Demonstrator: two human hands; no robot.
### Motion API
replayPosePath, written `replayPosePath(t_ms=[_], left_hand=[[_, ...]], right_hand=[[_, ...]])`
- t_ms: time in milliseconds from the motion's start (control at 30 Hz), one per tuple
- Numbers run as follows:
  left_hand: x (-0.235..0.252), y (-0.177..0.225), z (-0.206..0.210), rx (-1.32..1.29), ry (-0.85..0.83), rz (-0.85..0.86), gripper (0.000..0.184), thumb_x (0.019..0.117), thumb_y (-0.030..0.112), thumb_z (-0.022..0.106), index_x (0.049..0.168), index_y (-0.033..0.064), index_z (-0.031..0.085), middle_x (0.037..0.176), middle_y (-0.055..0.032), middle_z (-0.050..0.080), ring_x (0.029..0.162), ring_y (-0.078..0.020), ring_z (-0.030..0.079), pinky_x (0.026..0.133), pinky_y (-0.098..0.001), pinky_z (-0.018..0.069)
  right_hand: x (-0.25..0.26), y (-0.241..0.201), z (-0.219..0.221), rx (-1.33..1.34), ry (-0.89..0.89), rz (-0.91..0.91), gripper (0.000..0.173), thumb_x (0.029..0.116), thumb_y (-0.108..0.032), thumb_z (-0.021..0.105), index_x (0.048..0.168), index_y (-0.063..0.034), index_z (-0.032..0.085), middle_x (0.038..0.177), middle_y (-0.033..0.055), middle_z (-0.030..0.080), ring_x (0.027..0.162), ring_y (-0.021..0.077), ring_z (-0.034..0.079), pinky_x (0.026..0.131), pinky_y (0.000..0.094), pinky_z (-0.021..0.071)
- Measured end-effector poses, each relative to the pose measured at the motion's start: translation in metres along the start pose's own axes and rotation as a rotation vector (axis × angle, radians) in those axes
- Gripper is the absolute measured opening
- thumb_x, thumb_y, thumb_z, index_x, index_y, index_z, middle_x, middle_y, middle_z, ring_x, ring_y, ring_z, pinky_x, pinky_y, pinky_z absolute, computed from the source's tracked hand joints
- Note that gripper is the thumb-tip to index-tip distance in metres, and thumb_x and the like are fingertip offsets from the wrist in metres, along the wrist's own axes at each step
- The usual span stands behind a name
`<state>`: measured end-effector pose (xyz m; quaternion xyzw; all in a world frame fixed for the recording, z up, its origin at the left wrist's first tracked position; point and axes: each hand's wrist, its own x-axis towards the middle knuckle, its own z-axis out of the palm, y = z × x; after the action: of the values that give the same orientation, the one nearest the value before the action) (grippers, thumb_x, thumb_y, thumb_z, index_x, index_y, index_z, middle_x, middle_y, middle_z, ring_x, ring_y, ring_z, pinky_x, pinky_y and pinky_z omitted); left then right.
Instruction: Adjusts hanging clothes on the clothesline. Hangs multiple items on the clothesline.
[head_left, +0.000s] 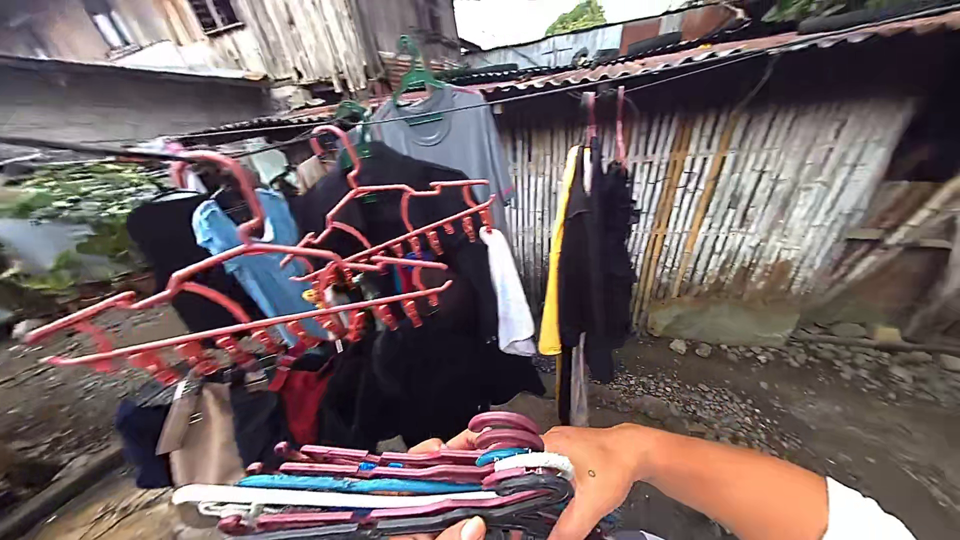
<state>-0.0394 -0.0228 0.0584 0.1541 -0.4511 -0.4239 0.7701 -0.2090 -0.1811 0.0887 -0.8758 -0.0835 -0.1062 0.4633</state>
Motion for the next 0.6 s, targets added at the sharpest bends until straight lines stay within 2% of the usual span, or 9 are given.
replayPosePath(t_ms=[67, 167, 267, 367, 433, 500, 600], left_hand=[[0.014, -0.02, 0.016, -0.023, -0.025, -0.039, 0.046, 0.0847, -0.003, 0.075, 0.127, 0.0137, 0.066, 0.133, -0.01, 0.069, 0.118, -0.0219, 0.068, 0.098, -0.0411, 0.0576], [0.033, -0.055, 0.043, -0.079, -0.05, -0.089, 0.045, 0.0827, -0.004, 0.076, 0.124, 0.0126, 0.067, 0.132, -0.0121, 0.069, 0.117, -0.0237, 0.068, 0.1, -0.0429, 0.0567], [0.049, -0.093, 0.07, -0.145, -0.051, -0.131, 0.045, 0.0796, -0.004, 0.078, 0.121, 0.0099, 0.068, 0.129, -0.0141, 0.07, 0.115, -0.0251, 0.069, 0.099, -0.0446, 0.0565], [0.062, -0.129, 0.088, -0.223, -0.109, -0.176, 0.048, 0.0808, -0.003, 0.078, 0.126, 0.0095, 0.068, 0.128, -0.0148, 0.07, 0.115, -0.0261, 0.07, 0.098, -0.0453, 0.0578], [0.063, -0.149, 0.098, -0.254, -0.088, -0.204, 0.048, 0.0793, -0.003, 0.078, 0.125, 0.0102, 0.069, 0.123, -0.0135, 0.072, 0.112, -0.0248, 0.071, 0.096, -0.0454, 0.0586], [0.057, -0.165, 0.106, -0.287, -0.041, -0.22, 0.046, 0.077, -0.002, 0.08, 0.121, 0.009, 0.071, 0.117, -0.0132, 0.074, 0.109, -0.0241, 0.072, 0.096, -0.0459, 0.0588], [0.048, -0.183, 0.111, -0.298, 0.014, -0.258, 0.041, 0.076, 0.0, 0.081, 0.115, 0.0081, 0.073, 0.112, -0.0132, 0.075, 0.105, -0.0239, 0.073, 0.094, -0.0463, 0.0594]], right_hand=[[-0.024, 0.003, -0.007, 0.024, 0.027, 0.076, 0.073, 0.0777, -0.027, 0.086, 0.133, 0.0095, 0.056, 0.117, 0.0162, 0.071, 0.111, 0.0145, 0.066, 0.102, 0.0334, 0.0507], [-0.064, 0.008, -0.017, 0.024, 0.075, 0.138, 0.059, 0.0812, -0.024, 0.084, 0.126, 0.006, 0.062, 0.109, 0.013, 0.073, 0.103, 0.0138, 0.069, 0.097, 0.0344, 0.0533], [-0.108, 0.005, -0.032, -0.009, 0.14, 0.174, 0.054, 0.0848, -0.023, 0.077, 0.129, 0.0043, 0.062, 0.118, 0.014, 0.07, 0.111, 0.0127, 0.065, 0.102, 0.0338, 0.0497], [-0.147, 0.002, -0.041, -0.059, 0.23, 0.233, 0.043, 0.0877, -0.022, 0.071, 0.123, 0.0017, 0.065, 0.111, 0.0113, 0.07, 0.106, 0.0105, 0.064, 0.097, 0.032, 0.0507], [-0.169, -0.003, -0.047, -0.101, 0.264, 0.295, 0.039, 0.0885, -0.021, 0.07, 0.12, 0.0008, 0.066, 0.107, 0.0109, 0.07, 0.102, 0.0108, 0.065, 0.093, 0.0319, 0.0514], [-0.187, -0.009, -0.053, -0.121, 0.261, 0.319, 0.044, 0.0885, -0.021, 0.072, 0.125, 0.0012, 0.064, 0.113, 0.0118, 0.07, 0.107, 0.011, 0.065, 0.097, 0.0311, 0.0509], [-0.21, -0.014, -0.071, -0.152, 0.169, 0.35, 0.062, 0.0897, -0.033, 0.076, 0.138, 0.0009, 0.057, 0.129, 0.0153, 0.066, 0.125, 0.0165, 0.06, 0.109, 0.0366, 0.0463]])
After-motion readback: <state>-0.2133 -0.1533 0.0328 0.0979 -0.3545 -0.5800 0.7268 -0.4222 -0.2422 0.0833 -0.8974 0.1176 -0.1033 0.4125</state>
